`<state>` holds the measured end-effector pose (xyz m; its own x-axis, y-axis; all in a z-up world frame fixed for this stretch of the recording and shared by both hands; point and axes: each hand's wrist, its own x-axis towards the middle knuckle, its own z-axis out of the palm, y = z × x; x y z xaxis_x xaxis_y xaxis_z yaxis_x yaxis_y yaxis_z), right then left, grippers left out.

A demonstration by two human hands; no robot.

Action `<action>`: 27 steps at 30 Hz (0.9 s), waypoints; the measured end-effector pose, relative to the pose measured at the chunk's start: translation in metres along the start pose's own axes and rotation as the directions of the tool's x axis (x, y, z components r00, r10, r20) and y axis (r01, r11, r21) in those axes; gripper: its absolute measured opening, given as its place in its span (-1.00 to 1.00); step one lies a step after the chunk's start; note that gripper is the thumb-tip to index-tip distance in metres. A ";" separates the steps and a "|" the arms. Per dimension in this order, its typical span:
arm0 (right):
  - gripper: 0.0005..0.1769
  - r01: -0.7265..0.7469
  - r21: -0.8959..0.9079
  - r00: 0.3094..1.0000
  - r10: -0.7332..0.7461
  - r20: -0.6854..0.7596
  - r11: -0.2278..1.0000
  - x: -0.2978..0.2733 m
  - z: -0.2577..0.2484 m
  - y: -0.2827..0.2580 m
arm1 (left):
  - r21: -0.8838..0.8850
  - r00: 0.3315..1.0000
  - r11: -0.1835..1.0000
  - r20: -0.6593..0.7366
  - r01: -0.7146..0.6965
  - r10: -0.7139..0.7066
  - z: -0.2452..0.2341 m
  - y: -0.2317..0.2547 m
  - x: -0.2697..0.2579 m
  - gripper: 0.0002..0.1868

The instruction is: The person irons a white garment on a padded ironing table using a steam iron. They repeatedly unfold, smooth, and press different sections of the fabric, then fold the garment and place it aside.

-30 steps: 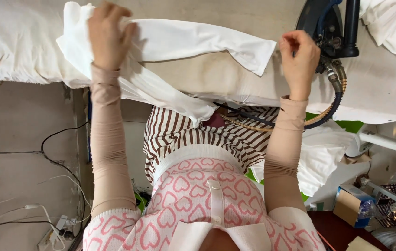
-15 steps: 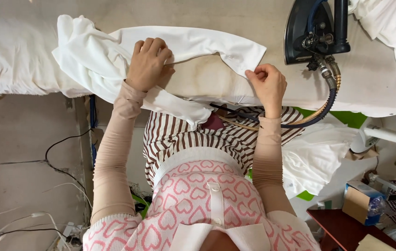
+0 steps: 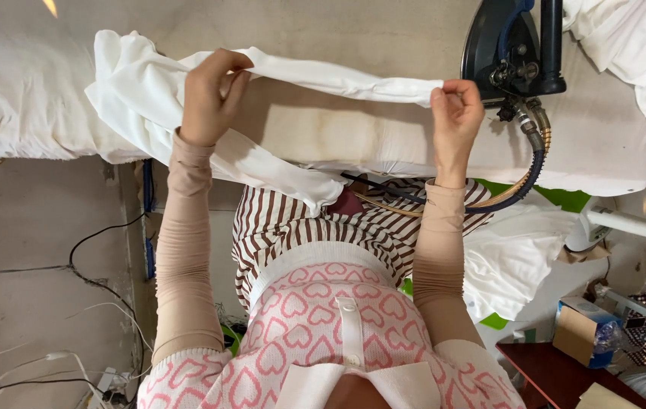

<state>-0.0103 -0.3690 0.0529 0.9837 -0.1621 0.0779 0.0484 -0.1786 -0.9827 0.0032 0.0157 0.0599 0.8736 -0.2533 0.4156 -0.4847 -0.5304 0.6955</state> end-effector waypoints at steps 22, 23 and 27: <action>-0.88 0.172 -0.724 0.985 -0.128 0.116 0.668 -0.022 0.014 0.020 | 0.615 0.997 0.785 0.041 -0.072 0.059 0.053 -0.015 -0.040 -0.82; -0.88 0.249 -0.692 0.967 -0.220 0.132 0.678 -0.023 0.013 0.017 | 0.587 0.998 0.807 0.025 -0.067 0.065 0.053 -0.013 -0.040 -0.78; -0.79 0.221 -0.735 0.963 -0.261 0.062 0.641 -0.026 0.009 0.002 | 0.544 0.998 0.837 0.041 -0.061 0.045 0.043 -0.006 -0.040 -0.77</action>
<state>-0.0345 -0.3562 0.0473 0.9458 -0.0491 0.3209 0.1211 -0.8637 -0.4892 -0.0269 -0.0055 0.0141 0.8517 -0.3104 0.4222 -0.4346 -0.8686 0.2382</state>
